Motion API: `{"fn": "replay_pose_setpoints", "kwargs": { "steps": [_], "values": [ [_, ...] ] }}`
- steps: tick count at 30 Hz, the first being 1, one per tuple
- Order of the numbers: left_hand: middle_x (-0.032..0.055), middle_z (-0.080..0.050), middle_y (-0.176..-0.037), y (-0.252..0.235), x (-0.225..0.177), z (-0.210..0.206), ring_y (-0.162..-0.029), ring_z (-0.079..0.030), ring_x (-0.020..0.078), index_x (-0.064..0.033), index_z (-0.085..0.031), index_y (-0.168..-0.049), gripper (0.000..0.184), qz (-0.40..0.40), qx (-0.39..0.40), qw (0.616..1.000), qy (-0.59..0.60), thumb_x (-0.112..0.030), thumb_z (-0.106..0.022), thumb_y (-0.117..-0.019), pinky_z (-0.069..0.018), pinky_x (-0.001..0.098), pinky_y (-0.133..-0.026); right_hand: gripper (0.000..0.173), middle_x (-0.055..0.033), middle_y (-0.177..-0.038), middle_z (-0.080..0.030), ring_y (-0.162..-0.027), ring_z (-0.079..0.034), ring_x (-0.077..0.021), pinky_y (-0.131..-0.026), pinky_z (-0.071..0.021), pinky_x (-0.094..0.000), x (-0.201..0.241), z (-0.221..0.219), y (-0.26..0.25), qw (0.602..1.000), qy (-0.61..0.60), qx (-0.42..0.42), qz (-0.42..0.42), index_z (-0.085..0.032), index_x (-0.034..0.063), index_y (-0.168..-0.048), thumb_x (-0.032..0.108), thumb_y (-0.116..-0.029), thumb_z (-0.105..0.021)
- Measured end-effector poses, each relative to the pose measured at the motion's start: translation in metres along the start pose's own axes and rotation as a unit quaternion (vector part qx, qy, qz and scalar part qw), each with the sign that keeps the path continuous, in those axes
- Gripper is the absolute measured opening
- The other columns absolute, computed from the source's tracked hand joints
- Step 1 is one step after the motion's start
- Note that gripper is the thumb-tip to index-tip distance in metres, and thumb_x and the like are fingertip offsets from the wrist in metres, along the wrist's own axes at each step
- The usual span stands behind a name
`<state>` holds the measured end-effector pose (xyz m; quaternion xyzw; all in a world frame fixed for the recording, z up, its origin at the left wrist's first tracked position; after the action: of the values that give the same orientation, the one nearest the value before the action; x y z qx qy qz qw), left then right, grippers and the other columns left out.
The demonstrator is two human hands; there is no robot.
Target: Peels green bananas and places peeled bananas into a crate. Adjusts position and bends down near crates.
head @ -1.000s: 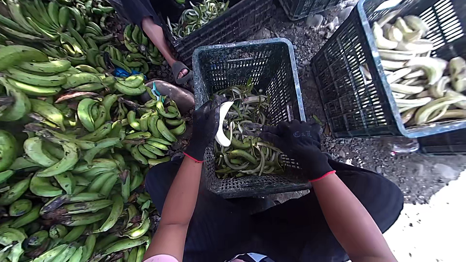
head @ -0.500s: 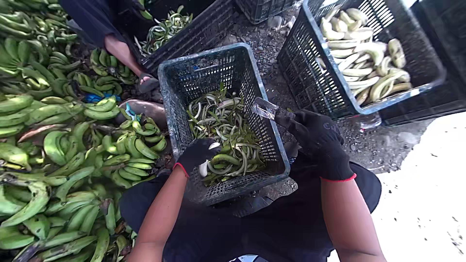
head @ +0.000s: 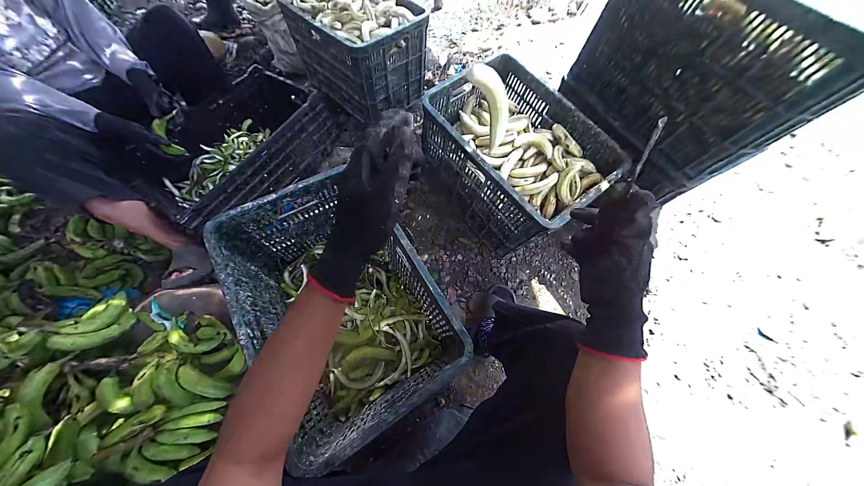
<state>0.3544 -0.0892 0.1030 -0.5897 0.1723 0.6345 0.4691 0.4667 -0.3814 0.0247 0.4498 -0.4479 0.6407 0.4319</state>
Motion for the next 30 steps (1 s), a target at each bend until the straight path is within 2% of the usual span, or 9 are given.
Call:
{"fn": "replay_pose_setpoints", "kwargs": {
  "steps": [2,4,6,8,9,13,16,25,30],
  "values": [
    [0.0086,-0.07,-0.119,0.042,0.031,0.011,-0.094,-0.07,0.017,-0.0174,-0.05,-0.149,0.047,0.065,0.093,0.987,-0.116,-0.04,-0.048,-0.1077,-0.0595,0.0401,-0.082,0.043,0.0058,-0.112,-0.072,-0.063,-0.061,-0.008,-0.052,-0.0511,-0.0308,-0.001,0.002,0.003,1.0,-0.006,-0.005,-0.023,-0.058,0.028,-0.136,0.054,-0.1063,-0.041],
    [0.0133,-0.069,-0.116,0.091,0.093,0.027,-0.097,-0.068,0.0258,-0.016,-0.049,-0.15,0.055,0.188,0.227,0.924,-0.243,-0.047,-0.052,-0.1045,-0.0555,0.0494,-0.088,0.045,0.0058,-0.112,-0.07,-0.066,-0.061,-0.007,-0.056,-0.0519,-0.0291,0.0,0.001,0.003,0.999,-0.027,0.001,-0.035,-0.056,0.0268,-0.138,0.055,-0.107,-0.039],
    [0.0209,-0.061,-0.136,0.146,0.153,0.043,-0.127,-0.058,0.0375,-0.009,-0.047,-0.151,0.066,0.312,0.389,0.78,-0.378,-0.054,-0.048,-0.1036,-0.0419,0.0607,-0.108,0.047,0.0044,-0.113,-0.07,-0.067,-0.062,-0.0079,-0.056,-0.0526,-0.0311,0.002,0.0,0.002,0.999,-0.009,0.006,-0.046,-0.049,0.0265,-0.142,0.056,-0.1069,-0.037],
    [0.0223,-0.056,-0.142,0.197,0.193,0.05,-0.135,-0.051,0.0413,-0.0073,-0.051,-0.145,0.065,0.375,0.478,0.645,-0.464,-0.055,-0.051,-0.1015,-0.0387,0.0652,-0.108,0.048,0.0027,-0.101,-0.069,-0.058,-0.056,-0.009,-0.049,-0.0478,-0.0313,0.002,-0.002,0.004,0.998,0.012,0.004,-0.055,-0.049,0.0267,-0.139,0.059,-0.1062,-0.036],
    [0.0224,-0.053,-0.146,0.219,0.209,0.051,-0.137,-0.048,0.0423,-0.0079,-0.049,-0.148,0.067,0.396,0.483,0.616,-0.48,-0.054,-0.055,-0.0995,-0.0382,0.0665,-0.108,0.049,0.0018,-0.097,-0.069,-0.055,-0.054,-0.0098,-0.046,-0.0463,-0.0315,0.001,-0.003,0.004,0.998,0.026,0.01,-0.05,-0.051,0.0272,-0.139,0.06,-0.1054,-0.037],
    [0.0209,-0.045,-0.155,0.26,0.245,0.047,-0.142,-0.043,0.0428,-0.0126,-0.034,-0.159,0.076,0.414,0.393,0.662,-0.486,-0.05,-0.061,-0.0974,-0.0352,0.0639,-0.113,0.04,-0.0068,-0.087,-0.066,-0.053,-0.053,-0.0191,-0.044,-0.0459,-0.0406,0.01,-0.013,0.007,0.99,0.133,0.041,-0.002,-0.048,0.0197,-0.142,0.042,-0.1093,-0.039],
    [0.0197,-0.043,-0.156,0.262,0.246,0.039,-0.144,-0.041,0.0407,-0.0149,-0.032,-0.16,0.073,0.429,0.344,0.688,-0.474,-0.045,-0.059,-0.0996,-0.033,0.0621,-0.115,0.051,0.003,-0.085,-0.066,-0.049,-0.048,-0.0075,-0.042,-0.0417,-0.0257,0.013,-0.023,0.011,0.999,0.002,0.049,-0.013,-0.054,0.0274,-0.136,0.06,-0.1075,-0.026],
    [0.0196,-0.045,-0.154,0.263,0.238,0.031,-0.143,-0.043,0.0397,-0.0153,-0.048,-0.151,0.065,0.432,0.375,0.653,-0.496,-0.04,-0.066,-0.0945,-0.0372,0.0628,-0.112,0.053,0.0042,-0.09,-0.069,-0.048,-0.048,-0.0047,-0.042,-0.0426,-0.0214,0.016,-0.04,0.014,0.989,-0.104,0.102,-0.034,-0.056,0.028,-0.131,0.063,-0.1068,-0.025],
    [0.0248,-0.042,-0.154,0.257,0.217,0.033,-0.139,-0.046,0.0436,-0.0072,-0.046,-0.15,0.064,0.46,0.355,0.663,-0.472,-0.033,-0.066,-0.0949,-0.0411,0.0634,-0.109,0.059,0.0021,-0.074,-0.06,-0.045,-0.045,-0.0066,-0.041,-0.043,-0.0238,0.022,-0.047,0.01,0.989,-0.09,0.11,-0.03,-0.06,0.0244,-0.126,0.064,-0.1062,-0.022]
  ]
}}
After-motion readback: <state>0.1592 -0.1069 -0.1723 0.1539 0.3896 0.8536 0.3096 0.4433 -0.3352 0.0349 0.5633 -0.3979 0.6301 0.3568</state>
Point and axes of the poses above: each hand's wrist, its own y-axis away from the middle knuckle, its own z-axis out of the back of the hand, x = y × z, the point moved 3 cm from there along -y, towards the middle knuckle
